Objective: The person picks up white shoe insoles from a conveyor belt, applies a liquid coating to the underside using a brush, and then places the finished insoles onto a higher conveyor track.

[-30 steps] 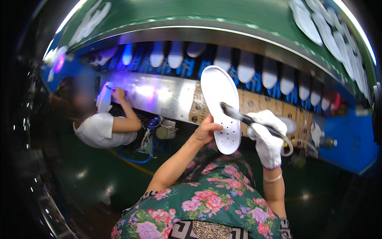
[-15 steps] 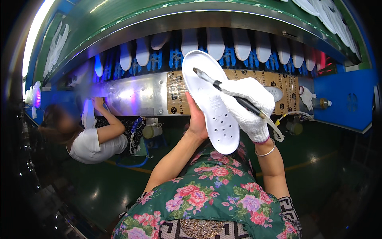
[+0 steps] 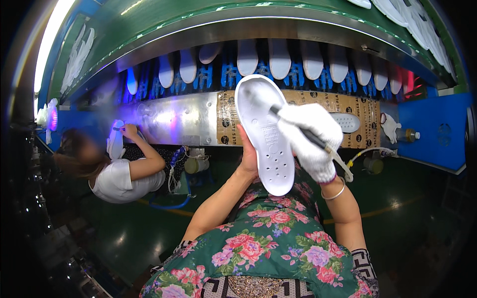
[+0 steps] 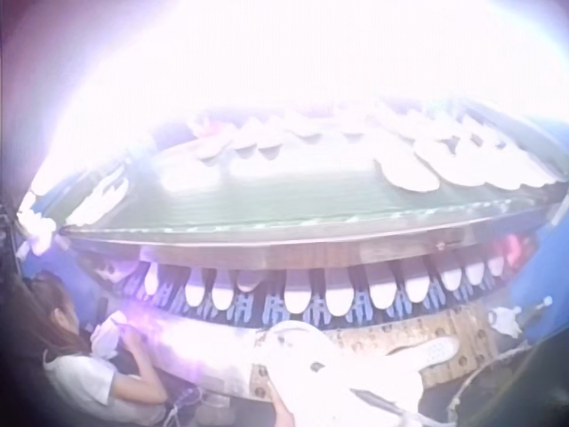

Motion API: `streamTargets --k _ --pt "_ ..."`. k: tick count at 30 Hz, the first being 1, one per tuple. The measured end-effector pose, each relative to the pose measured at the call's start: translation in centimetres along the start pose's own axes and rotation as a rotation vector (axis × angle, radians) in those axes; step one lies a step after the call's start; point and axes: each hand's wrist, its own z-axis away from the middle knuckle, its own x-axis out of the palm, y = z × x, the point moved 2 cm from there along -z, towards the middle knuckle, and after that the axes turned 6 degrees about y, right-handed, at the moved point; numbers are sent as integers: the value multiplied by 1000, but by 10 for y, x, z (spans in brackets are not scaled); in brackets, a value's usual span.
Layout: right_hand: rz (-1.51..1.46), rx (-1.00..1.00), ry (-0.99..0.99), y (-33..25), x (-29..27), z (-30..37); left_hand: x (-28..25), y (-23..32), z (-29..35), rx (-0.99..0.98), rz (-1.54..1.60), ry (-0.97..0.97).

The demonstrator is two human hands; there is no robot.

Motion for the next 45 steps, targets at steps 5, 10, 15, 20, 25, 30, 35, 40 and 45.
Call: streamTargets --k 5,10,15,20,25,30,35,40,45 --pt "95 -173 -212 -1 11 8 -13 9 1 -50 -331 223" --pt "-151 -1 -143 7 10 5 -31 19 -2 32 -214 256" --pt "-32 -183 -272 5 22 31 -56 17 -5 -8 -113 35" --pt "-130 -78 -223 9 12 20 -42 32 -11 98 18 275" --pt "-49 -169 -311 -2 22 36 -33 39 -16 -55 44 -14" --pt "-203 114 -172 4 17 32 -43 47 -24 38 85 -106" --pt "-139 -64 -381 -1 25 53 -47 54 -36 -24 209 -206" --pt "-148 8 -235 2 18 34 -60 62 -43 40 215 -221" --pt "-393 9 -316 -1 29 48 -53 68 -48 -59 286 -292"
